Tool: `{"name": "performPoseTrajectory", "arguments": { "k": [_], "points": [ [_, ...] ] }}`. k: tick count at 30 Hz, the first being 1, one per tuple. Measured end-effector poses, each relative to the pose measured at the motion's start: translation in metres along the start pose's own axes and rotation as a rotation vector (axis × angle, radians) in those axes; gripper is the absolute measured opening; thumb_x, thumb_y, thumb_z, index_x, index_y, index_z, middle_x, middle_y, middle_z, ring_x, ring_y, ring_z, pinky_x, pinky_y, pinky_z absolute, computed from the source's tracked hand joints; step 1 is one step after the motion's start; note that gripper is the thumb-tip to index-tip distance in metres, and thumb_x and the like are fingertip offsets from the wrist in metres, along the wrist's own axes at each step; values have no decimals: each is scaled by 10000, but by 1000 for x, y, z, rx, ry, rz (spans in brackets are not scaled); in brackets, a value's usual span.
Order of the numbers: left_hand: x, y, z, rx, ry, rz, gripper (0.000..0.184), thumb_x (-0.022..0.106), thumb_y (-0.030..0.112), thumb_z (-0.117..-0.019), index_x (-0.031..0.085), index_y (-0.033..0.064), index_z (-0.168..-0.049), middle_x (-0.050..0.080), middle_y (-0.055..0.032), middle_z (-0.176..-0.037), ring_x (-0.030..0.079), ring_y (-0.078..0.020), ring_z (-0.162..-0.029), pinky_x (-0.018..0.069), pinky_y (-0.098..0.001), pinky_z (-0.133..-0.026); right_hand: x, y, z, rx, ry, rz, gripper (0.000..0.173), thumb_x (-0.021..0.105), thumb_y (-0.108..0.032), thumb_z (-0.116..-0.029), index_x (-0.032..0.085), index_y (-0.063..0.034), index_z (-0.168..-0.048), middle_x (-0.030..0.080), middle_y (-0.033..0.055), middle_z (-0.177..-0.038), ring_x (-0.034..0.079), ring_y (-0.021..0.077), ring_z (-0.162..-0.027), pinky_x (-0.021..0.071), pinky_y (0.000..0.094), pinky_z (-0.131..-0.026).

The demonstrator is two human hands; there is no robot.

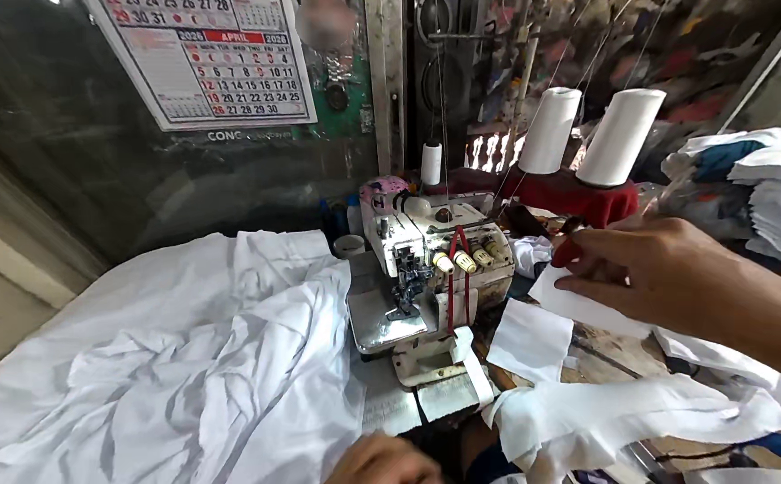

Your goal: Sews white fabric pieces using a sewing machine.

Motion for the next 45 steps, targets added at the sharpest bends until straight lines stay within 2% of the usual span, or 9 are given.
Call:
{"name": "performPoseTrajectory", "arguments": {
  "k": [3,6,10,13,18,22,27,41,45],
  "points": [
    [70,-2,-26,-101,104,340,221,571,186,-1048,738,44,-1017,723,-39,-948,699,-133,-865,609,-327,-767,-6,-42,16,6,25,-19,165,658,-350,-907,694,-203,-974,582,-136,-678,534,7,-543,482,240,-486],
    [140,-16,-29,-344,-44,995,491,375,343,-1108,617,-56,-1259,713,-127,-1142,694,-219,-1038,584,-405,-911,7,-70,42,98,78,-38,232,604,-408,-938,703,-200,-961,573,-136,-678,536,6,-554,467,236,-477],
    [166,-4,-21,-538,0,1565,445,571,322,-1038,523,-20,-1319,687,-176,-1166,692,-273,-1068,557,-487,-970,47,-88,89,331,107,-234,257,607,-420,-986,725,-201,-1051,668,-112,-786,609,13,-627,538,255,-537],
    [133,-6,-23,-401,23,1059,256,636,71,-1004,648,-84,-1206,729,-184,-1052,732,-259,-944,622,-442,-878,76,-101,128,557,134,-454,292,682,-380,-978,705,-149,-1156,718,-69,-848,675,45,-691,603,282,-591],
    [68,-10,-39,-178,-492,143,257,688,367,-978,699,114,-932,680,14,-810,656,-86,-732,572,-311,-668,120,-126,134,393,29,-991,583,727,-320,-959,547,-54,-1445,609,89,-1421,596,196,-1301,544,440,-1079],
    [38,0,-49,-154,-599,-61,238,692,376,-962,725,141,-943,691,26,-813,654,-69,-722,564,-310,-650,139,-129,108,271,50,-1112,259,748,-238,-947,702,-94,-1157,742,-26,-1006,716,80,-886,638,308,-811],
    [29,-18,-9,-240,-22,258,150,731,160,-955,728,36,-1040,748,-43,-931,705,-129,-748,616,-294,-658,147,-126,116,435,101,-1202,263,760,-249,-942,689,-91,-1139,700,-31,-816,637,82,-628,563,266,-542],
    [31,-18,2,-250,217,38,196,717,241,-970,765,65,-1041,767,-6,-941,732,-105,-822,633,-274,-747,137,-138,106,581,-44,-1214,359,736,-211,-960,658,-129,-1300,703,-9,-847,697,140,-642,646,310,-573],
    [31,-24,5,-233,228,-86,190,726,292,-965,782,118,-1014,761,45,-929,724,-73,-843,628,-264,-769,143,-133,108,589,-189,-1067,248,733,-340,-951,732,-194,-1152,723,-79,-803,703,75,-648,639,274,-590]
  ]
}}
Point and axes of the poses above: each hand's wrist, its own z-axis away from the middle knuckle, its own x-axis out of the palm, y = z × x, the point moved 2 cm from there along -z, towards the middle knuckle
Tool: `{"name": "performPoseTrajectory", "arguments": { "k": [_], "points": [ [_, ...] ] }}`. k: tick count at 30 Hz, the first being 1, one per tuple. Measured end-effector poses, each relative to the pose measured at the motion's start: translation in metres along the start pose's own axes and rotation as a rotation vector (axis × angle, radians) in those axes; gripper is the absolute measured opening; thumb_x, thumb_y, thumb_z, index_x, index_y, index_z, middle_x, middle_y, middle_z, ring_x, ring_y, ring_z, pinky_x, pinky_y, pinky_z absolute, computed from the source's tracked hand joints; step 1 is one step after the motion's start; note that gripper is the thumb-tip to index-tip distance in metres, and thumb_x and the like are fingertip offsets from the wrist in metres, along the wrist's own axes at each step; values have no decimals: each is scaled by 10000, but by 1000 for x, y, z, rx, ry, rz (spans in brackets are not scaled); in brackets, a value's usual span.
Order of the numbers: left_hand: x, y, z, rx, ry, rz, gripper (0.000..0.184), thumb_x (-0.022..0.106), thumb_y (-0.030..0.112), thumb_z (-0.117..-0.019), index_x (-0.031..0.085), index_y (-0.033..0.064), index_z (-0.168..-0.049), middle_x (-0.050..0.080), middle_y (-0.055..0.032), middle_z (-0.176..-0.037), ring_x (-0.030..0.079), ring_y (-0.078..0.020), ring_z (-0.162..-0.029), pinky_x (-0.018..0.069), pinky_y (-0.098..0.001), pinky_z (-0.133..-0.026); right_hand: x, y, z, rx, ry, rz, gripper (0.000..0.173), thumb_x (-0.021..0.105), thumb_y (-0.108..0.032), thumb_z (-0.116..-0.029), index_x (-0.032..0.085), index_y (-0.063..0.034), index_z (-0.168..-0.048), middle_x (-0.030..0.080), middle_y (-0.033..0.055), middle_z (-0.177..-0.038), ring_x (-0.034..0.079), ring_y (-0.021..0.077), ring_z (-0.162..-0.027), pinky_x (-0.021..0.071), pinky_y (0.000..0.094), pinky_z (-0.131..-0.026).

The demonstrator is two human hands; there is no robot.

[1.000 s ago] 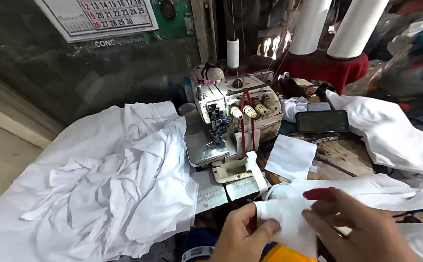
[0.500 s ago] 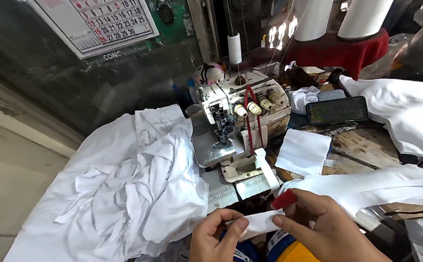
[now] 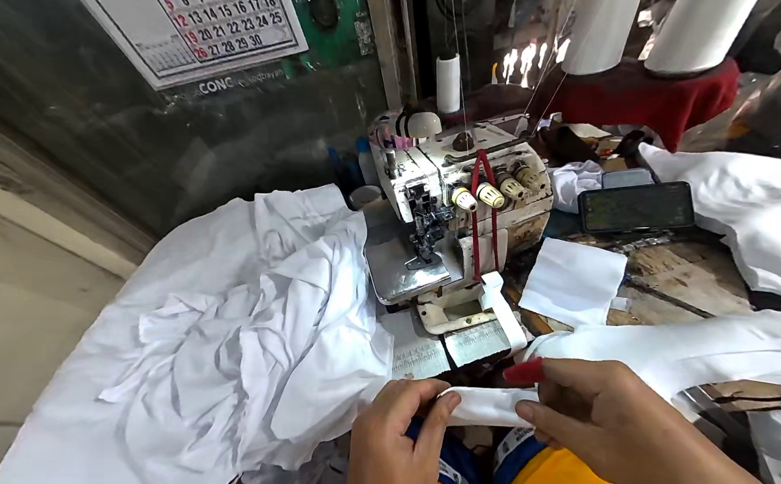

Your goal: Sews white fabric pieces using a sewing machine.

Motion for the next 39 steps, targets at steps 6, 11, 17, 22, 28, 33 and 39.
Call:
{"name": "performPoseTrajectory", "arguments": {
  "k": [6,11,17,22,28,33,39],
  "points": [
    [-4,3,-7,74,-42,6,152,695,234,-983,772,118,-1044,739,36,-942,701,-78,-868,609,-264,-777,-6,-7,1,27,-104,36,234,706,-413,-965,701,-188,-1029,721,-61,-825,699,74,-643,630,289,-564],
    [5,4,-9,41,-81,117,158,572,150,-1043,686,55,-1099,719,-1,-970,701,-99,-856,621,-278,-746,1,-4,5,43,-64,-165,224,725,-346,-969,692,-150,-1073,738,-25,-869,710,126,-617,634,312,-518],
    [-5,7,-31,-92,-61,284,163,626,114,-1012,702,-22,-1059,737,-75,-901,711,-146,-779,609,-293,-695,0,-17,-7,4,-125,-277,203,720,-231,-977,697,-82,-1113,739,24,-857,712,149,-652,631,343,-560],
    [-37,28,-112,308,-8,3,160,608,167,-1024,721,74,-1089,733,-5,-973,714,-108,-855,634,-292,-763,2,-42,-59,-83,-26,-366,304,709,-279,-985,680,-152,-1260,738,0,-863,698,151,-602,621,331,-496],
    [-10,-26,-175,432,117,-508,214,676,418,-967,758,245,-1061,721,149,-935,658,-22,-861,554,-325,-810,39,0,-113,127,100,-603,237,692,-300,-992,670,-101,-1118,732,70,-936,722,228,-642,648,386,-541],
    [1,-15,-157,441,140,-606,259,669,429,-963,763,192,-925,663,71,-807,640,-77,-760,555,-300,-673,40,6,-102,118,96,-601,200,700,-271,-990,681,-99,-1091,735,49,-875,702,208,-588,626,373,-496],
    [3,-23,-152,467,146,-567,215,621,329,-998,789,197,-1012,704,42,-947,649,-114,-933,544,-295,-807,36,2,-104,133,134,-621,179,708,-239,-984,681,-75,-1049,722,68,-808,691,216,-563,615,374,-477]
  ]
}}
Point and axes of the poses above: each hand's wrist, its own z-axis away from the middle knuckle, its own x-axis out of the palm, y = z × x, the point moved 2 cm from there along -z, towards the middle knuckle
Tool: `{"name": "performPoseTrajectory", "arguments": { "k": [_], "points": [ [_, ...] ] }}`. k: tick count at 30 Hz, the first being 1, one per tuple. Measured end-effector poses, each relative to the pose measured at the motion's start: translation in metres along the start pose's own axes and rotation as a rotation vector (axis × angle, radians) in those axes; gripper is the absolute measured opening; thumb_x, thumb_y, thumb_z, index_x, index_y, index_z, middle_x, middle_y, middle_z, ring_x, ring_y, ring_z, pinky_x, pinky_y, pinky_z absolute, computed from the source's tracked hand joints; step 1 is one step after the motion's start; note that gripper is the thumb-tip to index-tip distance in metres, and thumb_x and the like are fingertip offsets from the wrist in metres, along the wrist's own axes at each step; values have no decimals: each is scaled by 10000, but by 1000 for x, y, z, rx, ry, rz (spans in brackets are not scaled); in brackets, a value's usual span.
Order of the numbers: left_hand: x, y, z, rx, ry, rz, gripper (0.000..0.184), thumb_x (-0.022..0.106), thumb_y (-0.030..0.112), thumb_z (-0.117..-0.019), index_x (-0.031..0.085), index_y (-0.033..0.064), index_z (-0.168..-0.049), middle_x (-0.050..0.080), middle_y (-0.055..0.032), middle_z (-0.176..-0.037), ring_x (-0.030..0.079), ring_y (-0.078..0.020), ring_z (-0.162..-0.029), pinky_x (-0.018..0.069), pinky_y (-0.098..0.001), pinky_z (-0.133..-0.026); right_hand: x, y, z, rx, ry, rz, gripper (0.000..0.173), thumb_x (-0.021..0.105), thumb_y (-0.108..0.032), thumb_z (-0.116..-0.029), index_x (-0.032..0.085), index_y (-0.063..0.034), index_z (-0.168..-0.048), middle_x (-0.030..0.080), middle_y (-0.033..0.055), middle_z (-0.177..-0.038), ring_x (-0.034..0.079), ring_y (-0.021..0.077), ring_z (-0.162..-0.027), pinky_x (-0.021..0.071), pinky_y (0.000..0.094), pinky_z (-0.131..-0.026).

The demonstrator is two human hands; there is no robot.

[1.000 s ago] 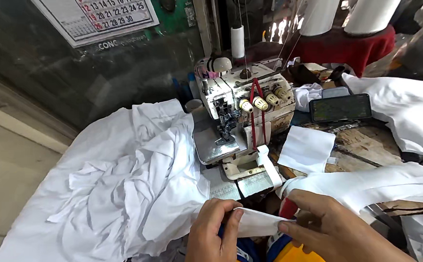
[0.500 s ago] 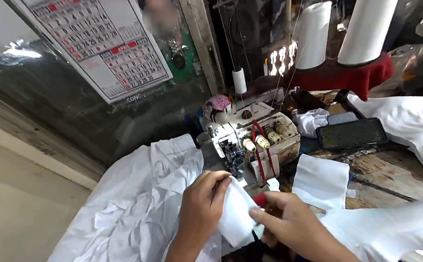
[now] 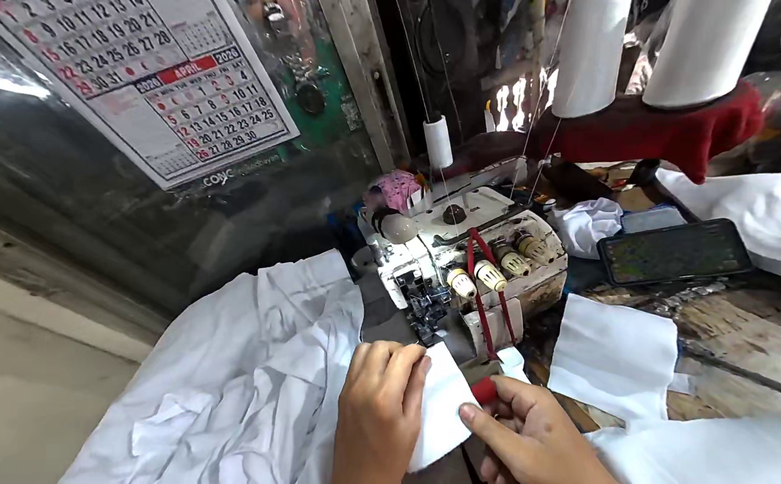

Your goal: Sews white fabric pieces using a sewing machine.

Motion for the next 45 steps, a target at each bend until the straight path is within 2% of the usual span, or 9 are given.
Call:
{"name": "performPoseTrajectory", "arguments": {
  "k": [11,16,23,25,29,35,39,42,45],
  "points": [
    [-10,-6,-15,-60,-20,-76,206,630,393,-971,765,240,-999,641,63,-944,606,-133,-929,512,-382,-808,9,3,-10,-5,72,-22,202,720,-267,-972,695,-78,-1037,738,71,-819,696,222,-564,615,365,-473],
    [-15,12,4,-143,4,61,221,587,303,-988,770,180,-995,662,51,-894,629,-99,-867,541,-291,-753,9,4,-6,-14,88,-77,203,708,-270,-987,693,-68,-1010,756,73,-822,713,219,-582,615,364,-479],
    [9,-42,-36,-226,-136,-91,262,568,390,-979,719,188,-1048,626,-64,-1127,580,-297,-1100,497,-516,-902,24,1,-53,11,210,-97,380,705,-397,-951,642,-73,-765,650,79,-620,667,214,-510,599,368,-486],
    [5,-42,-38,-284,-200,-192,325,520,385,-1013,683,124,-1116,613,-155,-1188,608,-372,-1094,528,-568,-875,22,2,-49,-27,181,-87,367,702,-404,-956,645,-76,-801,642,75,-637,661,212,-518,600,365,-494],
    [-19,-35,-30,-411,-317,-334,286,501,334,-1040,631,87,-1099,678,-121,-807,697,-330,-744,545,-554,-620,18,8,-27,-178,9,-60,261,706,-329,-978,682,-69,-962,671,48,-728,665,183,-590,593,350,-536],
    [-44,25,29,-204,-248,-39,151,658,154,-881,696,40,-973,681,-81,-764,657,-252,-675,529,-493,-623,13,-4,-11,-295,-269,-22,361,590,-314,-1056,545,-24,-1266,689,80,-1125,697,182,-1006,605,382,-891],
    [-8,60,41,-345,-199,412,163,632,176,-980,656,60,-1092,725,26,-892,707,-70,-779,629,-297,-680,-10,4,-38,-260,193,34,325,801,-292,-882,663,-82,-1088,723,45,-872,711,173,-775,621,355,-696],
    [-10,51,50,-456,-250,755,194,554,109,-1041,626,-2,-1182,718,-51,-1055,709,-132,-926,624,-330,-812,-8,7,-35,-272,300,94,417,776,-281,-906,611,-111,-1249,761,33,-924,747,190,-816,650,362,-732],
    [-9,45,67,-515,-44,834,161,567,17,-1008,633,-48,-1139,702,-95,-1005,693,-169,-852,614,-317,-749,-5,15,-16,-288,202,42,541,724,-150,-930,489,-101,-1416,751,75,-1024,749,234,-901,657,385,-800]
  ]
}}
Point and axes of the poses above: each hand's wrist, its own z-axis away from the middle knuckle, its own x-axis out of the palm, y = z × x, the point moved 2 cm from there along -z, towards the middle knuckle
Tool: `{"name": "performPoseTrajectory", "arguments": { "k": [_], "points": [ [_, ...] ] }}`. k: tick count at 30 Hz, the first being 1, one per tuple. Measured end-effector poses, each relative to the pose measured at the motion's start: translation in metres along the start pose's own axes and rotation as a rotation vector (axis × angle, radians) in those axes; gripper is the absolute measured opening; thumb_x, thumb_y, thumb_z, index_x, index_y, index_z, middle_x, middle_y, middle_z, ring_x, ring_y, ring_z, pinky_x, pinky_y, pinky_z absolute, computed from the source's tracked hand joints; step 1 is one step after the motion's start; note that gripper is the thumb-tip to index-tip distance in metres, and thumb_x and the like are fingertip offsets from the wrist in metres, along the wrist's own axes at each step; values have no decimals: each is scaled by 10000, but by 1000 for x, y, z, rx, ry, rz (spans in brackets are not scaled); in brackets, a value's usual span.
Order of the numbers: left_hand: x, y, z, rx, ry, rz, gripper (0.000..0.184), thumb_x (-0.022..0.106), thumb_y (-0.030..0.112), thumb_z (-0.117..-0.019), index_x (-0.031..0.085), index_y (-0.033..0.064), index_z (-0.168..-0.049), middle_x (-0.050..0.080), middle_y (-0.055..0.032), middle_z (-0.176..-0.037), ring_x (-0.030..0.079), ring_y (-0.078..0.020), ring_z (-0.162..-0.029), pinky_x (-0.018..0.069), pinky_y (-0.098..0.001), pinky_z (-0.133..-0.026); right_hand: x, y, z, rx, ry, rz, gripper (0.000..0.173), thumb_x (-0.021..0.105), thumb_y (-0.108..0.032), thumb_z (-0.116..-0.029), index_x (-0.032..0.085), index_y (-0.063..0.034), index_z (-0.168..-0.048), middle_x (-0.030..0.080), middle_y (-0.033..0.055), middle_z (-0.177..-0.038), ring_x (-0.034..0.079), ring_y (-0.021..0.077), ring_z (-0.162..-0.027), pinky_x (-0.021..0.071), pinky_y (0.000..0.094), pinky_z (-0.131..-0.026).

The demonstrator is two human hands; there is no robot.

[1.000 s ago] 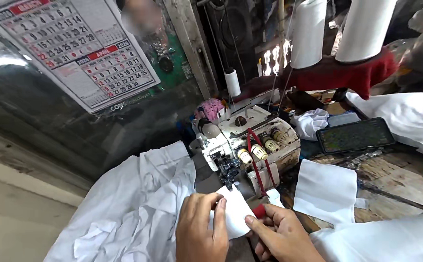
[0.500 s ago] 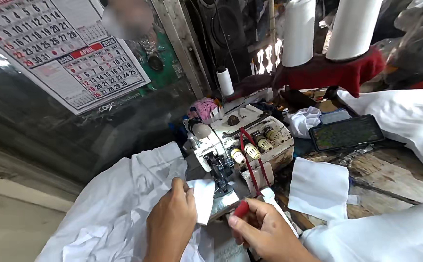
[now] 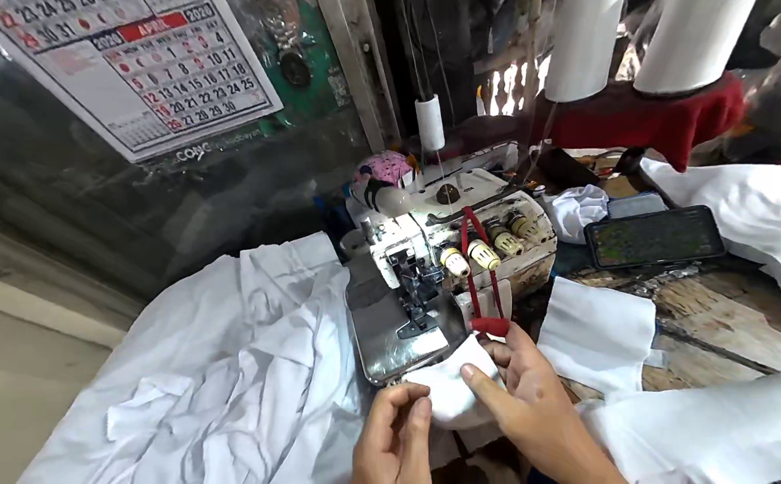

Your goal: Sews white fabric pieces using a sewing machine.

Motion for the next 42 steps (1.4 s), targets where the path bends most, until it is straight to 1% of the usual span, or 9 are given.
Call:
{"name": "performPoseTrajectory", "arguments": {
  "k": [5,8,10,15,21,23,27,32,42],
  "points": [
    [-7,8,6,2,123,101,269,710,-61,-886,603,-80,-1132,709,-136,-950,716,-220,-808,646,-350,-717,-12,-20,17,7,-130,169,444,724,-207,-944,580,-147,-1360,751,17,-949,734,167,-792,644,321,-711],
    [-15,8,14,-67,73,172,233,689,-67,-902,615,-84,-1122,722,-166,-955,724,-253,-786,644,-369,-682,-20,-35,23,-8,-133,206,392,692,-194,-965,602,-106,-1336,744,42,-975,722,175,-784,624,319,-687],
    [-18,11,18,-70,56,177,219,685,-67,-910,623,-81,-1119,728,-169,-944,730,-264,-767,652,-384,-668,-26,-30,27,-53,-158,206,445,702,-199,-969,577,-186,-1395,753,39,-989,732,197,-790,642,336,-697],
    [-30,22,22,-88,26,148,274,748,-23,-874,599,-48,-1102,733,-157,-920,736,-270,-767,649,-390,-655,-30,-43,43,-140,-207,486,415,679,-354,-984,600,-227,-1372,744,-66,-967,713,81,-752,633,282,-655],
    [-7,30,28,-87,-44,59,413,830,36,-814,581,-4,-1141,739,-91,-920,747,-224,-776,667,-371,-680,-16,-30,57,-167,-28,549,348,706,-384,-946,656,-219,-1249,737,-115,-840,656,30,-628,568,257,-543],
    [4,21,33,-142,-115,-25,389,827,98,-839,615,54,-1163,752,-30,-922,744,-175,-764,659,-329,-664,-16,-18,67,-95,3,502,365,723,-353,-936,649,-225,-1270,722,-114,-789,661,39,-621,579,259,-559],
    [13,16,41,-154,-162,-72,306,755,63,-899,618,71,-1173,767,-6,-988,758,-162,-820,669,-322,-698,-25,-23,94,102,-146,205,435,608,-255,-1041,528,-145,-1454,726,-12,-829,639,146,-507,554,310,-385],
    [16,24,41,-115,-224,-75,298,733,31,-896,614,66,-1167,751,-9,-1005,748,-149,-839,663,-312,-713,-30,-22,89,129,-156,249,620,807,-421,-877,564,-197,-1402,738,-35,-885,671,122,-592,574,298,-464],
    [19,28,53,40,-124,-144,186,634,59,-955,658,17,-1135,701,-32,-1001,705,-115,-832,635,-283,-706,-29,-37,80,159,-216,198,475,570,-110,-1016,496,-224,-1471,704,20,-897,652,170,-527,597,329,-437]
  ]
}}
Point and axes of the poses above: each hand's wrist, its own z-axis away from the middle knuckle, its own x-axis out of the palm, y = z × x, the point moved 2 cm from there along -z, towards the middle knuckle
